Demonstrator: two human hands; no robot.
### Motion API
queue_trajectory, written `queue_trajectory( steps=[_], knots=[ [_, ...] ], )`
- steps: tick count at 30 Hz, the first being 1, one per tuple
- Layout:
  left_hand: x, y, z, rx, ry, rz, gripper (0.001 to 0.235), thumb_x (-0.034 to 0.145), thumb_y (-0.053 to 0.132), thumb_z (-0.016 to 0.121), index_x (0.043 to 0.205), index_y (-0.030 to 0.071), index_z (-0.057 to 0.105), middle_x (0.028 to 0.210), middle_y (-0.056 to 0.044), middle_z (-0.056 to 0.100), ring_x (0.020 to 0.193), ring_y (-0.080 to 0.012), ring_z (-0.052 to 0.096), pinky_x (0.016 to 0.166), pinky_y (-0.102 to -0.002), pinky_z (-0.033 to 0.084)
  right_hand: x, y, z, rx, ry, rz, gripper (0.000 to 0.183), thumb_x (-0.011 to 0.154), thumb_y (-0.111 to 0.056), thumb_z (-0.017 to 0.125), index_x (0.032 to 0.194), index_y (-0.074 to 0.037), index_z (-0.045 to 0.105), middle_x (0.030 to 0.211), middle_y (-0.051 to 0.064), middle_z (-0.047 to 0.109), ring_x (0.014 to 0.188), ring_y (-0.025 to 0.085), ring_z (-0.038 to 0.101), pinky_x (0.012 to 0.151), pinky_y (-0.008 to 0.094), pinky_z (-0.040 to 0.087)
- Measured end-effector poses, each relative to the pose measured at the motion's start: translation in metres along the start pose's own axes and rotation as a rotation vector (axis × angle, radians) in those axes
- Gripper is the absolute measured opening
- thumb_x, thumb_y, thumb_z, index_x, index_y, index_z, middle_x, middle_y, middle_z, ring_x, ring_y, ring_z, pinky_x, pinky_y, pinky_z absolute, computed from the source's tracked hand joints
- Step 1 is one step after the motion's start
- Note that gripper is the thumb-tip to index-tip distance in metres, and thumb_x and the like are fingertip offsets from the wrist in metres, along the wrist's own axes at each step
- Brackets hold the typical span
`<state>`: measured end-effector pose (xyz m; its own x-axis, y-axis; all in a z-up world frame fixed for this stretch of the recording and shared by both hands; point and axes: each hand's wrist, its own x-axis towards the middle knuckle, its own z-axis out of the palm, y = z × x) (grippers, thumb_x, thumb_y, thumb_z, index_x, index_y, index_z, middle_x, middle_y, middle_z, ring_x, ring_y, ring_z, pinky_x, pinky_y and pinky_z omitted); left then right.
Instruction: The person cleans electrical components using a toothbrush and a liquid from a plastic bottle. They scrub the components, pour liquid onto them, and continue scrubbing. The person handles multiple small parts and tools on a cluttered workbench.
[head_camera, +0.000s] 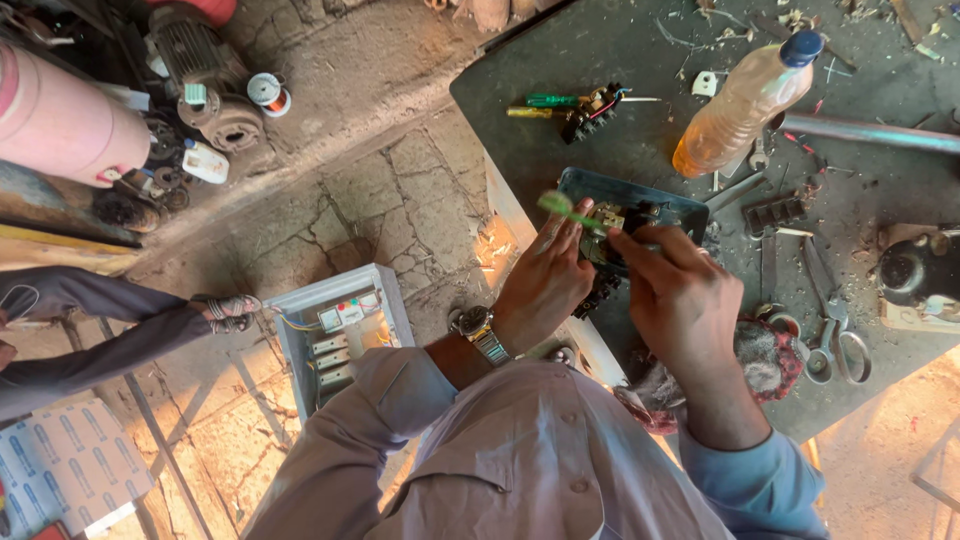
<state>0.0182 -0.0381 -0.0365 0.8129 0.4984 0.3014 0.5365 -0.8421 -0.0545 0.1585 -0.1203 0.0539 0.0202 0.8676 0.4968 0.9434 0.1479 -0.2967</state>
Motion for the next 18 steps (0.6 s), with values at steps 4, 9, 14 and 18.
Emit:
queue_trajectory(
  steps=[4,9,14,18],
  knots=[
    [0.001,0.002,0.001,0.054,-0.095,-0.005,0.021,0.085,0.019,0.069,0.068,0.007,0.066,0.145,-0.035,0.053,0.151,-0.0369,0.035,0.126,-0.05,0.021,-0.007,0.0,0.001,0.061,0.041,0.046,0.03,0.092,0.0,0.073,0.117,-0.017,0.078,0.104,0.003,0.072,0.074,0.02,0.07,0.063,0.032,0.054],
    [0.002,-0.003,0.003,-0.016,-0.2,-0.001,0.018,0.085,0.019,0.07,0.071,0.01,0.065,0.146,-0.036,0.051,0.153,-0.0368,0.03,0.126,-0.053,0.018,-0.007,0.011,0.008,0.016,-0.016,0.006,0.041,0.082,0.009,0.066,0.112,-0.014,0.081,0.102,0.005,0.075,0.072,0.02,0.07,0.056,0.032,0.052],
    [-0.002,-0.012,-0.001,-0.223,0.104,-0.053,0.017,0.084,0.016,0.072,0.07,0.012,0.063,0.146,-0.023,0.058,0.149,-0.0364,0.03,0.118,-0.069,0.015,-0.011,0.051,-0.003,0.176,0.086,0.222,0.028,0.097,0.003,0.073,0.123,-0.009,0.078,0.104,0.008,0.073,0.07,0.013,0.063,0.059,0.028,0.048],
    [-0.007,-0.023,0.003,-0.69,0.228,-0.177,0.019,0.076,0.02,0.081,0.075,0.008,0.066,0.133,-0.007,0.066,0.14,-0.0318,0.042,0.117,-0.072,0.011,-0.044,0.063,-0.011,0.37,0.028,0.356,0.029,0.094,0.003,0.073,0.123,-0.003,0.076,0.097,0.009,0.074,0.065,0.01,0.058,0.057,0.024,0.041]
  ],
)
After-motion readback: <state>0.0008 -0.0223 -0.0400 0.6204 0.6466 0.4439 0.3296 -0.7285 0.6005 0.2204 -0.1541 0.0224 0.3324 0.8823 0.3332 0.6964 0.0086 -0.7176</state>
